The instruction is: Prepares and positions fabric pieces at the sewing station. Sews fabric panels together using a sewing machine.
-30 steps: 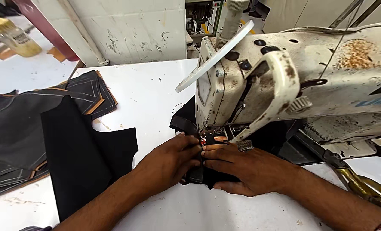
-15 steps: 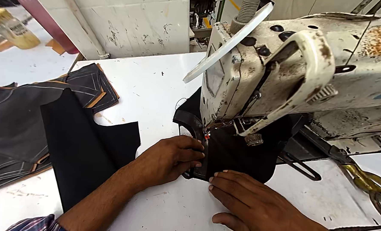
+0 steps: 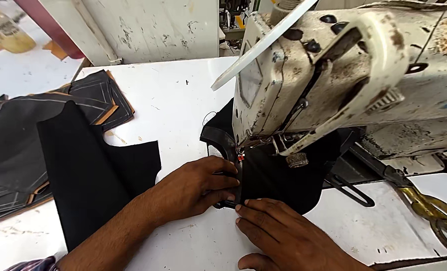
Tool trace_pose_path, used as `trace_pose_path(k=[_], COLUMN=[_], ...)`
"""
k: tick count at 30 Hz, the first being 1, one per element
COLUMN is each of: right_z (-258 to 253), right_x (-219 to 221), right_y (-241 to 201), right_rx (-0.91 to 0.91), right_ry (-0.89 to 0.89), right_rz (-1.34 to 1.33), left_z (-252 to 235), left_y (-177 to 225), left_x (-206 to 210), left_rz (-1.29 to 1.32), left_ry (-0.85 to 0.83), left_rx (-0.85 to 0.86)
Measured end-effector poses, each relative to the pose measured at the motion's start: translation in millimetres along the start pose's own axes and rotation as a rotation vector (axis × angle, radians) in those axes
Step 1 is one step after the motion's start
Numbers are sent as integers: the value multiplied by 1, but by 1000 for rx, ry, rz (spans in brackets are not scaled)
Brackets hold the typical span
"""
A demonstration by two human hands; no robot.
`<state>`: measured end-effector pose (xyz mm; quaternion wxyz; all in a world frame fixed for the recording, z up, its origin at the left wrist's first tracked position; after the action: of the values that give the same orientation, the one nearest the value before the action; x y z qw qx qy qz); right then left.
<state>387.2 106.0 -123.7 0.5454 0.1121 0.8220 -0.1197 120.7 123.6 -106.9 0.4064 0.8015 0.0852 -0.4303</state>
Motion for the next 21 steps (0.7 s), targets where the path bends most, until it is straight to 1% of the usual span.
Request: trace_pose_path(k=[7, 12, 16, 21], right_z=[-3, -3, -5, -12], right_x=[0, -1, -4, -6], right_y=[3, 11, 28, 49], right_rx=[4, 16, 19, -2], right_ry=[5, -4, -24, -36], right_rz=[-51, -88, -142, -170], left_z=[3, 3, -1, -7], left_y=[2, 1, 4, 3], left_x=[0, 3, 10, 10], left_rz=[-107, -95, -126, -185], left_ry=[-41, -7, 59, 89], left_rx=[77, 25, -19, -59])
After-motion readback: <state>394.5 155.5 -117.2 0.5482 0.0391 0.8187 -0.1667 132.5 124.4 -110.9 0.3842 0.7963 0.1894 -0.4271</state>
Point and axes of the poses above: each hand's wrist, its own z-axis away from the middle knuckle, its own x-axis out of the palm, y = z × x, the point moved 1 cm from there along -z, towards the middle knuckle, and after that the axes turned 9 degrees about z, right-handed, at the moved point
